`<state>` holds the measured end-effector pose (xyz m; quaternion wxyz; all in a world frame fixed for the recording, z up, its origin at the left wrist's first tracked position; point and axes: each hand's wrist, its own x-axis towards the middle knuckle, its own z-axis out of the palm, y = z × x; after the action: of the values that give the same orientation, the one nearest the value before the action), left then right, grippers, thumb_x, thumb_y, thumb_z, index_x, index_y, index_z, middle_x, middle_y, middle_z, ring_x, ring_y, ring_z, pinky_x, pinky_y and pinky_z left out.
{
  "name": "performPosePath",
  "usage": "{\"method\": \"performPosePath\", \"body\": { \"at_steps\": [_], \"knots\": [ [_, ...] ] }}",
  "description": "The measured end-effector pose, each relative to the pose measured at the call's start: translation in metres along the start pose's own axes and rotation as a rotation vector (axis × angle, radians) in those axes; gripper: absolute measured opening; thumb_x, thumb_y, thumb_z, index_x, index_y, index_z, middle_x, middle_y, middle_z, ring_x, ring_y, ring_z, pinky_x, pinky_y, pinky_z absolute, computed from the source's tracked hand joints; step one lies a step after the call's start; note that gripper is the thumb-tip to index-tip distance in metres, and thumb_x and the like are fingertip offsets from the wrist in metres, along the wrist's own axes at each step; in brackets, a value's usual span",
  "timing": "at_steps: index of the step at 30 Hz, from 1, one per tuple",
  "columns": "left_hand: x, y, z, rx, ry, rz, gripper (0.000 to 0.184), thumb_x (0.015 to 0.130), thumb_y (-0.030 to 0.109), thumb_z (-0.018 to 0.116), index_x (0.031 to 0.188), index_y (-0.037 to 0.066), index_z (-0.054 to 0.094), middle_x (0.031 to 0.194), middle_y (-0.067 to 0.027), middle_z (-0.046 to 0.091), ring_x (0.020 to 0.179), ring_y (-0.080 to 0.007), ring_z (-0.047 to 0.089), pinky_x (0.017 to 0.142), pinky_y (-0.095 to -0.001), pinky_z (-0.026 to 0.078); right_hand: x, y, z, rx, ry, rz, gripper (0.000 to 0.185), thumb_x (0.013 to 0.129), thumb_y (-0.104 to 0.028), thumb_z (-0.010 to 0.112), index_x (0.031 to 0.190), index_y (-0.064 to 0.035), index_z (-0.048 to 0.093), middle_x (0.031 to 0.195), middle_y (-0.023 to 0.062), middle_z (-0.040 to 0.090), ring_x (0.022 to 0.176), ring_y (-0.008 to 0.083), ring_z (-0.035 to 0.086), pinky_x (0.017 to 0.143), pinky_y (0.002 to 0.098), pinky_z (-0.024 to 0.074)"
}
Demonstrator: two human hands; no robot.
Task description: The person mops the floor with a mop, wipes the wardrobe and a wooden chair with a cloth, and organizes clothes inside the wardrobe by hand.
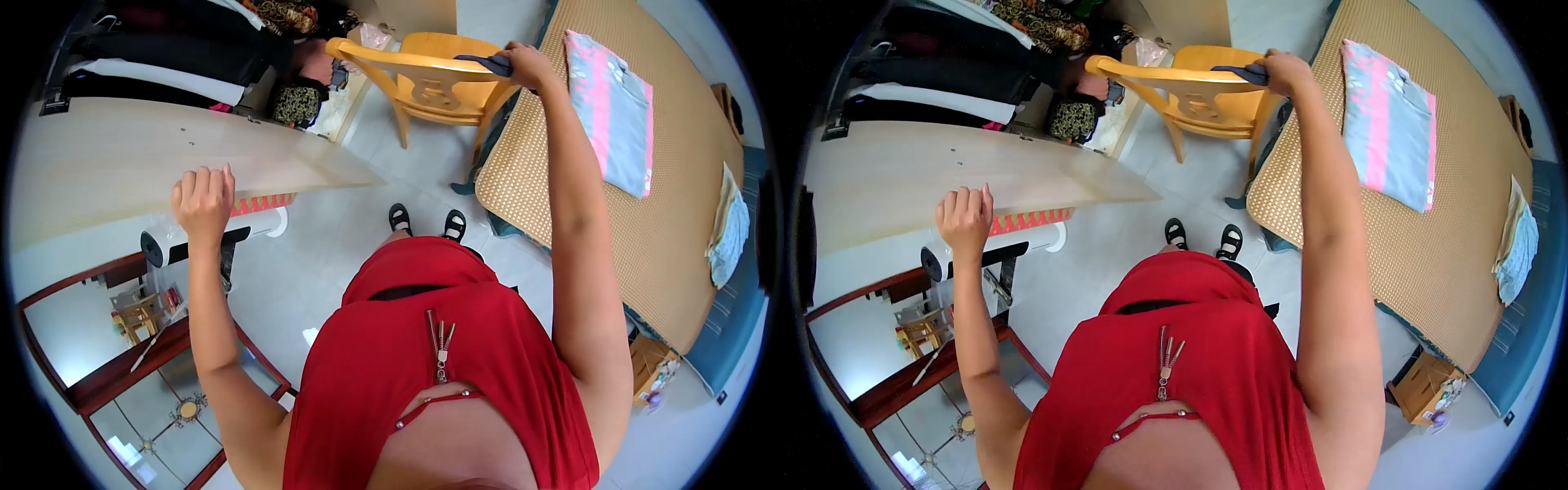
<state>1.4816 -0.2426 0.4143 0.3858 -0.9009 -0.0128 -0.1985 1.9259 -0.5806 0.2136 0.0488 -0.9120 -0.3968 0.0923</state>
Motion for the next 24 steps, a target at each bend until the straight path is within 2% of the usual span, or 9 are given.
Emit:
{"method": "performPosePath", "body": {
  "at_steps": [3, 7, 12, 15, 16, 19, 21, 23, 24],
  "knots": [
    [0.008, 0.009, -0.022, -0.163, -0.02, -0.063, 0.025, 0.081, 0.021, 0.073, 0.069, 0.009, 0.055, 0.072, -0.0042, 0.054, 0.073, -0.0242, 0.053, 0.069, -0.0359, 0.041, -0.015, 0.008, 0.017, 0.015, 0.073, -0.05, 0.044, 0.081, -0.007, 0.064, 0.118, -0.029, 0.068, 0.122, 0.0032, 0.061, 0.112, 0.0297, 0.059, 0.094, 0.0411, 0.0506],
    [0.033, 0.035, -0.02, -0.225, -0.071, -0.169, 0.028, 0.083, 0.029, 0.071, 0.072, 0.006, 0.058, 0.071, -0.0068, 0.056, 0.074, -0.026, 0.053, 0.07, -0.0386, 0.041, -0.041, -0.013, 0.022, 0.018, -0.012, -0.031, 0.042, 0.08, -0.009, 0.065, 0.118, -0.0278, 0.069, 0.122, 0.0032, 0.061, 0.11, 0.0299, 0.059, 0.094, 0.0403, 0.0507],
    [0.043, 0.046, 0.015, -0.229, -0.365, -0.176, 0.032, 0.085, 0.04, 0.067, 0.079, 0.009, 0.063, 0.074, -0.0073, 0.062, 0.072, -0.0268, 0.059, 0.069, -0.0392, 0.043, -0.077, -0.037, 0.035, 0.04, 0.019, -0.002, 0.039, 0.08, -0.01, 0.066, 0.115, -0.0272, 0.07, 0.12, 0.0035, 0.06, 0.108, 0.0292, 0.059, 0.093, 0.0395, 0.0512],
    [0.039, 0.057, 0.032, -0.416, -0.351, -0.118, 0.032, 0.087, 0.038, 0.067, 0.085, 0.006, 0.064, 0.08, -0.0104, 0.066, 0.078, -0.0291, 0.062, 0.072, -0.041, 0.045, -0.096, -0.049, 0.051, 0.025, 0.011, 0.022, 0.039, 0.079, -0.01, 0.067, 0.114, -0.0274, 0.07, 0.119, 0.0029, 0.06, 0.108, 0.0289, 0.059, 0.092, 0.0384, 0.0519],
    [0.038, 0.065, 0.036, -0.492, -0.421, -0.098, 0.032, 0.086, 0.037, 0.068, 0.094, 0.006, 0.066, 0.089, -0.0118, 0.066, 0.089, -0.0303, 0.061, 0.078, -0.0427, 0.045, -0.104, -0.052, 0.06, 0.03, 0.015, 0.036, 0.041, 0.079, -0.007, 0.066, 0.114, -0.0286, 0.07, 0.117, 0.0022, 0.06, 0.107, 0.0285, 0.059, 0.091, 0.0387, 0.0527],
    [0.039, 0.107, 0.063, -0.791, -0.227, -0.062, 0.036, 0.085, 0.036, 0.07, 0.104, 0.006, 0.066, 0.098, -0.0127, 0.064, 0.098, -0.0309, 0.058, 0.084, -0.0436, 0.044, -0.129, -0.067, 0.074, -0.006, -0.004, 0.119, 0.044, 0.079, -0.006, 0.067, 0.115, -0.0321, 0.069, 0.117, 0.0021, 0.06, 0.11, 0.027, 0.057, 0.087, 0.0389, 0.0544],
    [0.05, 0.139, 0.083, -0.921, -0.263, -0.039, 0.041, 0.085, 0.035, 0.07, 0.113, 0.006, 0.064, 0.107, -0.012, 0.063, 0.105, -0.0315, 0.056, 0.089, -0.0433, 0.043, -0.135, -0.073, 0.068, -0.021, 0.057, 0.146, 0.043, 0.08, -0.008, 0.066, 0.114, -0.0335, 0.069, 0.119, 0.0023, 0.059, 0.113, 0.0263, 0.056, 0.088, 0.0383, 0.054],
    [0.062, 0.174, 0.111, -1.053, -0.081, -0.003, 0.041, 0.085, 0.035, 0.07, 0.112, 0.004, 0.065, 0.108, -0.0112, 0.064, 0.108, -0.0311, 0.056, 0.091, -0.0434, 0.042, -0.13, -0.076, 0.068, -0.059, 0.037, 0.165, 0.043, 0.08, -0.008, 0.066, 0.114, -0.034, 0.069, 0.119, 0.0024, 0.059, 0.113, 0.0264, 0.056, 0.088, 0.0382, 0.0538],
    [0.066, 0.191, 0.125, -1.071, -0.141, -0.007, 0.041, 0.086, 0.037, 0.068, 0.112, 0.005, 0.066, 0.109, -0.0122, 0.065, 0.108, -0.0313, 0.057, 0.091, -0.0435, 0.043, -0.129, -0.075, 0.069, -0.055, 0.028, 0.166, 0.043, 0.08, -0.008, 0.066, 0.114, -0.0346, 0.069, 0.119, 0.0028, 0.059, 0.113, 0.0262, 0.056, 0.088, 0.0384, 0.0538]
  ]
}}
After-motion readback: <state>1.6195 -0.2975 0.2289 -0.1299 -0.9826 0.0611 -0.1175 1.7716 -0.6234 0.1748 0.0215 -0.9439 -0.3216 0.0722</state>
